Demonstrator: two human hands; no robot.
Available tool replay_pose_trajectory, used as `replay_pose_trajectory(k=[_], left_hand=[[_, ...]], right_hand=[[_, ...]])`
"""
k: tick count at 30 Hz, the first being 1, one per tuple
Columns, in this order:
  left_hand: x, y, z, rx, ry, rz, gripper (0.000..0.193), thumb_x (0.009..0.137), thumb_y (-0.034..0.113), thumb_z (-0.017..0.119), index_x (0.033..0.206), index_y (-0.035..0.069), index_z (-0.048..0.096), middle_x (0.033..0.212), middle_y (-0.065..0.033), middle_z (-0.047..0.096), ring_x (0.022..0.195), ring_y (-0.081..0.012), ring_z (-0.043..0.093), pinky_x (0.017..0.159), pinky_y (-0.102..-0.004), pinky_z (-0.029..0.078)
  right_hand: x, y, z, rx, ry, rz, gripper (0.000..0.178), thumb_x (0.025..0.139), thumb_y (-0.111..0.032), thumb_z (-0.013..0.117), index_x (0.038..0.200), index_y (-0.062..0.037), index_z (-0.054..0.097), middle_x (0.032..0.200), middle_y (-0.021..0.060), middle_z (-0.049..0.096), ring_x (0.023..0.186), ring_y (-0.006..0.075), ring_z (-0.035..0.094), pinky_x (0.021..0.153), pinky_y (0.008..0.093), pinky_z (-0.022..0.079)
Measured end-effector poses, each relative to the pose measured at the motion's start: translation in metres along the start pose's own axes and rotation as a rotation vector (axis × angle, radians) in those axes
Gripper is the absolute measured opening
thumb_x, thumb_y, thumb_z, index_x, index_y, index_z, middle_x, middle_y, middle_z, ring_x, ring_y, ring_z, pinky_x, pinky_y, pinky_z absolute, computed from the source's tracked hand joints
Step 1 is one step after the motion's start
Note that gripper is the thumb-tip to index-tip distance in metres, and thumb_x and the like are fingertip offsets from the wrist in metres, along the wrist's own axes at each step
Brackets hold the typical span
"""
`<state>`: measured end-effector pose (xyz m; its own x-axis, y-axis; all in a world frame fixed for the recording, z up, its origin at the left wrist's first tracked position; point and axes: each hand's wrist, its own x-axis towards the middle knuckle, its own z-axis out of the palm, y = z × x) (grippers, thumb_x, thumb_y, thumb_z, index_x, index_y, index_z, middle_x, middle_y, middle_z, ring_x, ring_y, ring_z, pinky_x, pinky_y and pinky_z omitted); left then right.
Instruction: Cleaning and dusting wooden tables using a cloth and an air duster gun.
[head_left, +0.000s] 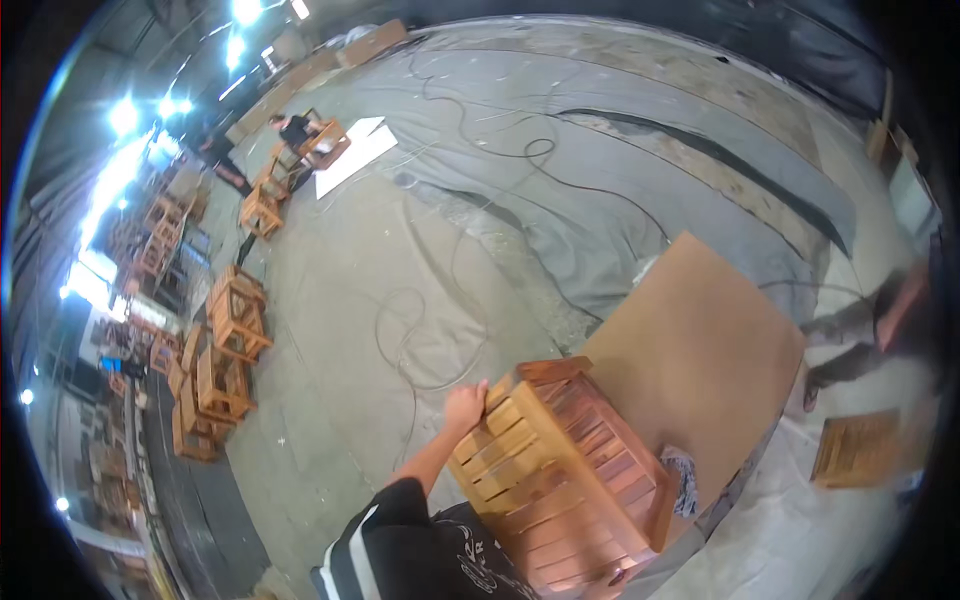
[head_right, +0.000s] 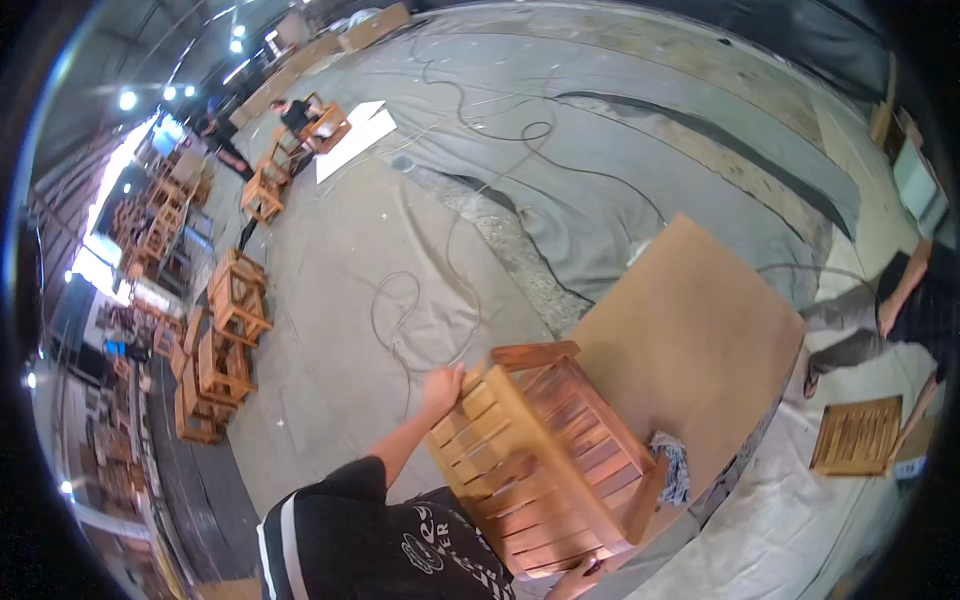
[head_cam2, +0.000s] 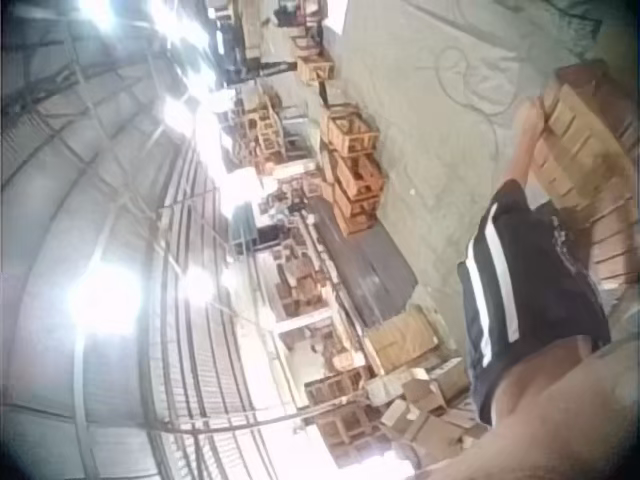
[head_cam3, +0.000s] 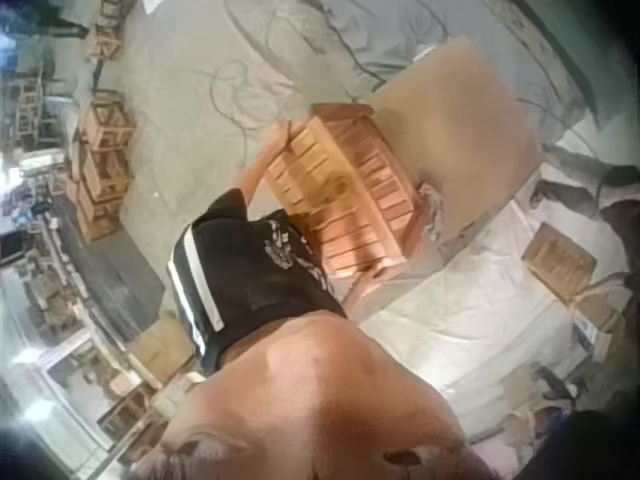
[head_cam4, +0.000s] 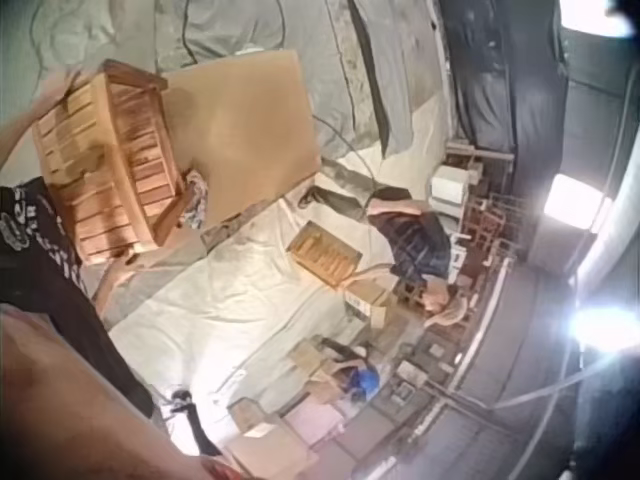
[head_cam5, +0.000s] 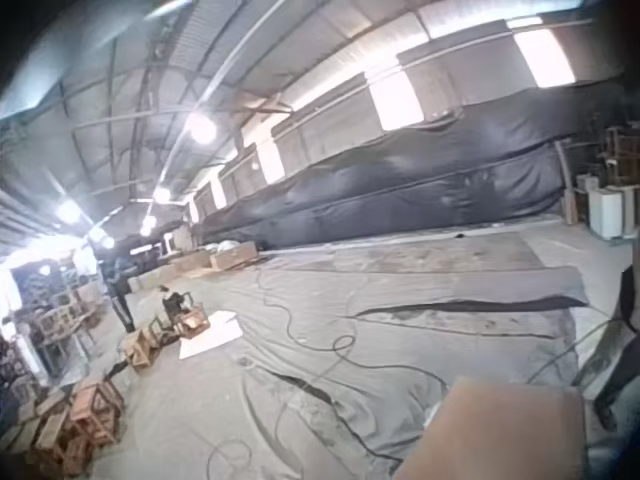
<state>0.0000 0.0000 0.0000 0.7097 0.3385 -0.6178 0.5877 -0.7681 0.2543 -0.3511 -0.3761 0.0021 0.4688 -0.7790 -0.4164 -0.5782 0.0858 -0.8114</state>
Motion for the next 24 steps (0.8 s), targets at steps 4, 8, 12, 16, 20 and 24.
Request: replay_pose_trajectory(k=[4, 8, 12, 16, 20, 24], left_hand=[[-0.105, 0.139, 0.032, -0.105, 0.754, 0.688, 0.022, 0.096, 0.023, 0.051, 0.100, 0.006, 0.064, 0.096, -0.0135, 0.061, 0.093, -0.0338, 0.053, 0.085, -0.0464, 0.039], [-0.127, 0.257, 0.054, 0.010, 0.719, 1.170, 0.016, 0.093, 0.019, 0.055, 0.101, 0.009, 0.064, 0.095, -0.0126, 0.061, 0.093, -0.0337, 0.053, 0.084, -0.0448, 0.039], [-0.138, 0.313, 0.260, 0.236, -0.115, 1.503, 0.019, 0.090, 0.024, 0.058, 0.100, 0.009, 0.064, 0.100, -0.0133, 0.063, 0.097, -0.0346, 0.056, 0.084, -0.0452, 0.042], [-0.129, 0.318, 0.430, 0.629, -0.393, 1.470, 0.037, 0.086, 0.037, 0.064, 0.114, 0.013, 0.061, 0.115, -0.0149, 0.058, 0.107, -0.0343, 0.053, 0.089, -0.0499, 0.042], [-0.126, 0.344, 0.534, 0.759, -0.501, 1.166, 0.067, 0.080, 0.046, 0.069, 0.137, 0.019, 0.047, 0.137, -0.0221, 0.043, 0.124, -0.0392, 0.043, 0.099, -0.0545, 0.037], [-0.103, 0.344, 0.565, 1.229, -0.226, 1.275, 0.095, 0.068, 0.052, 0.077, 0.147, 0.027, 0.031, 0.148, -0.0245, 0.027, 0.132, -0.0434, 0.036, 0.102, -0.0609, 0.033]], right_hand=[[-0.007, -0.014, -0.044, 0.264, -0.052, -0.059, 0.037, 0.094, -0.014, 0.056, 0.123, 0.0081, 0.051, 0.110, 0.0163, 0.059, 0.102, 0.0236, 0.055, 0.092, 0.0357, 0.044], [-0.012, 0.007, 0.009, 0.156, -0.216, 0.048, 0.037, 0.088, -0.014, 0.061, 0.119, 0.0034, 0.053, 0.100, 0.0123, 0.062, 0.091, 0.0221, 0.060, 0.079, 0.0367, 0.049], [-0.035, 0.047, -0.027, 0.205, -0.125, 0.128, 0.049, 0.076, -0.007, 0.070, 0.120, 0.0035, 0.053, 0.101, 0.0197, 0.060, 0.094, 0.0350, 0.061, 0.084, 0.0393, 0.049], [-0.064, 0.036, -0.048, -0.004, -0.152, 0.105, 0.073, 0.083, -0.063, 0.058, 0.128, -0.0056, 0.054, 0.117, 0.0194, 0.061, 0.111, 0.0369, 0.058, 0.094, 0.0428, 0.046], [-0.080, 0.030, -0.050, 0.082, -0.202, 0.217, 0.062, 0.081, -0.021, 0.076, 0.133, -0.0003, 0.050, 0.139, 0.0214, 0.047, 0.120, 0.0350, 0.054, 0.093, 0.0412, 0.048], [-0.064, 0.028, -0.034, 0.182, -0.102, 0.144, 0.048, 0.077, 0.001, 0.070, 0.123, 0.0018, 0.056, 0.101, 0.0165, 0.061, 0.062, 0.0152, 0.059, 0.050, 0.0284, 0.046]])
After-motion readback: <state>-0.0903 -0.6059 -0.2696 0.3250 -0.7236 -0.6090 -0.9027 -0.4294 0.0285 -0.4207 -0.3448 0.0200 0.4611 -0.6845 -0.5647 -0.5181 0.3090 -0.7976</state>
